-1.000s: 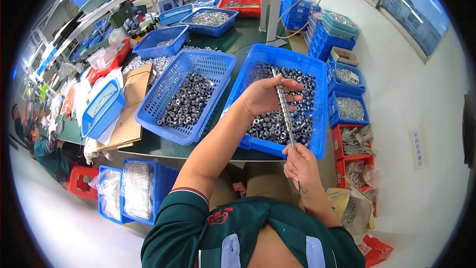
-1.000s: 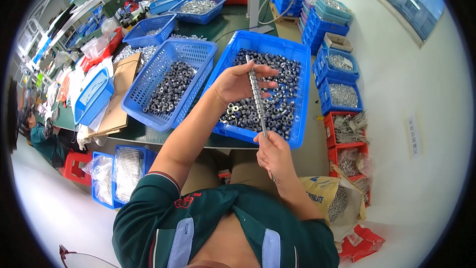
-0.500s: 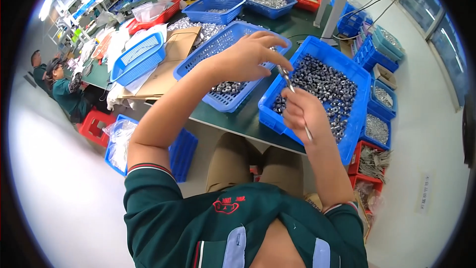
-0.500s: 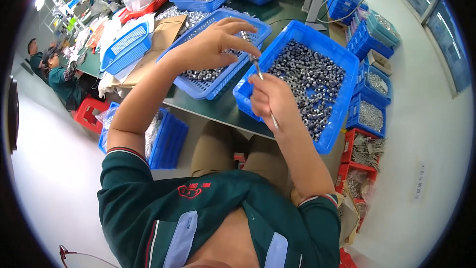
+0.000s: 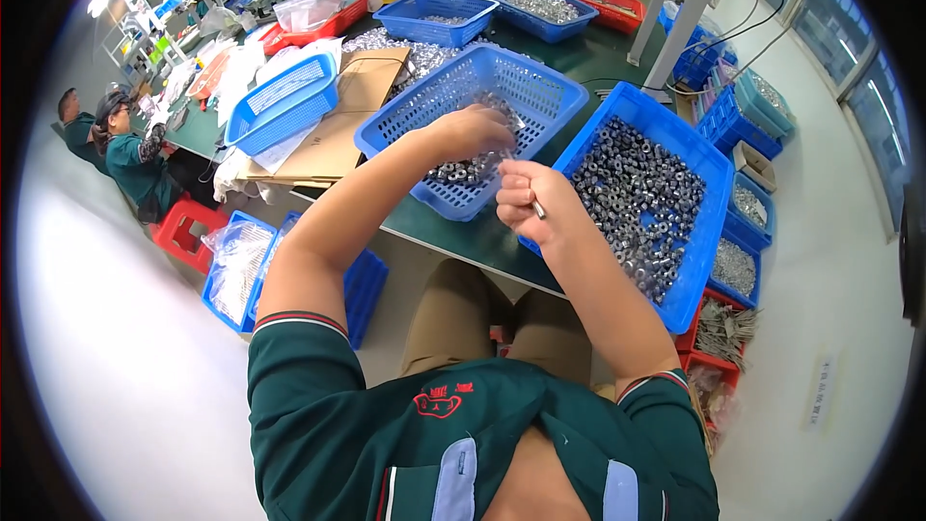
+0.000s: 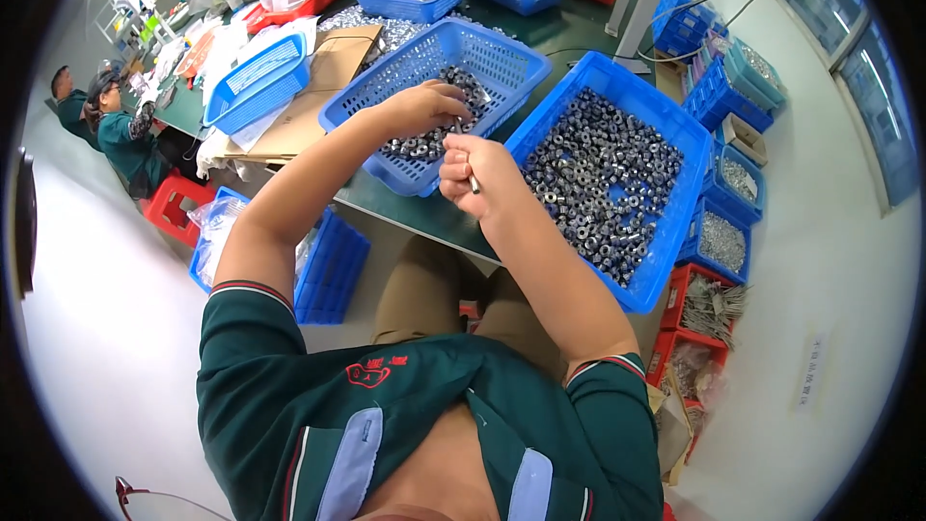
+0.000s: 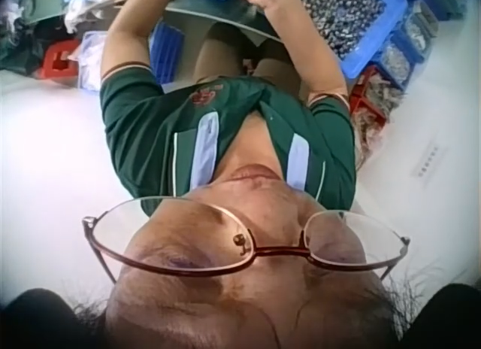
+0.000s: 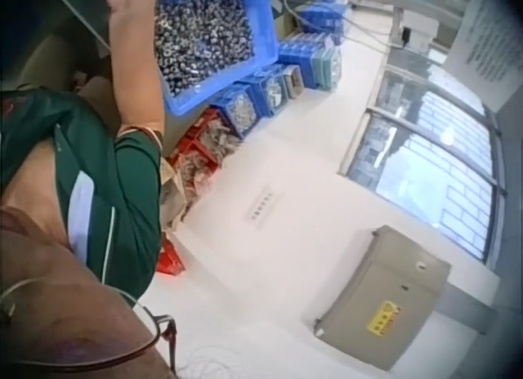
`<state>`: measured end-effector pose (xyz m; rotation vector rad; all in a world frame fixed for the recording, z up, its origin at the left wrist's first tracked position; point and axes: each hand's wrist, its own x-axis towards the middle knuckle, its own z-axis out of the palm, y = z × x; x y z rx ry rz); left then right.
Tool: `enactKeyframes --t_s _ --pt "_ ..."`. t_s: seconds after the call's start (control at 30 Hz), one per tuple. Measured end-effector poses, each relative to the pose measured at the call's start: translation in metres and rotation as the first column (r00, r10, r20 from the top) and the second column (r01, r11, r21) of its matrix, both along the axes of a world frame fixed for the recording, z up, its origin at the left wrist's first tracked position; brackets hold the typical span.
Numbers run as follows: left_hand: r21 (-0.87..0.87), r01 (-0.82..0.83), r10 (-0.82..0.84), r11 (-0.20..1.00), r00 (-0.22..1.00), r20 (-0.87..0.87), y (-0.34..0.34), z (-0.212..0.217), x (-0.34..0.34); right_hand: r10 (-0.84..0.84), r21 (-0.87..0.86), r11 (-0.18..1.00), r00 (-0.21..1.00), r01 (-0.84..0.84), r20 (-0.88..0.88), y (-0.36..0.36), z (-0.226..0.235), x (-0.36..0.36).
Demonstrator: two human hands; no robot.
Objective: Picking up and organizing small metal rings from a blue bin using a metal rod tool.
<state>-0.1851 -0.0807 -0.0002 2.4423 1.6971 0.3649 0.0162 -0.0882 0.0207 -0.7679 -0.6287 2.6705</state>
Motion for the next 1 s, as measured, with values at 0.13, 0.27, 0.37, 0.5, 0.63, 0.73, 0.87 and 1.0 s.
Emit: enactKeyframes --t_s 0.13,0.27,0.37,0.5,0.63,0.73,0.87,1.0 --pt "-0.04 0.028 -0.026 0.999 0.999 0.043 0.016 -0.026 -0.02 0.056 0.021 0.998 0.998 -0.056 -0.019 -0.025 0.01 0.038" --pt "-0.065 -0.039 0.035 0.997 0.997 -0.064 0.017 -0.034 -0.034 0.043 0.137 0.99 0.999 -0.043 0.004 -0.055 0.029 0.108" --pt "-0.254 -0.152 0.154 0.955 0.988 -0.015 0.022 -0.02 -0.027 -0.126 0.322 0.943 0.987 0.089 0.097 -0.066 0.034 0.16" --pt "-0.035 -0.19 0.18 0.981 0.963 -0.201 0.033 0.015 -0.005 -0.453 0.504 0.788 0.887 0.354 0.085 -0.072 0.017 0.205" --pt "0.24 0.093 -0.086 0.966 0.996 -0.039 0.036 0.077 0.104 -0.633 0.59 0.664 0.765 0.458 0.119 -0.066 -0.004 0.229" --pt "0.137 0.315 -0.332 0.939 0.935 0.125 0.038 0.07 0.176 -0.696 0.566 0.588 0.718 0.578 -0.011 -0.062 -0.025 0.239" --pt "-0.196 0.5 -0.484 0.844 0.866 0.126 0.042 0.025 0.216 -0.703 0.505 0.592 0.709 0.628 -0.058 -0.067 -0.023 0.234" --pt "-0.247 0.486 -0.498 0.839 0.867 0.016 0.044 -0.005 0.238 -0.707 0.413 0.609 0.699 0.677 -0.105 -0.068 -0.029 0.245"
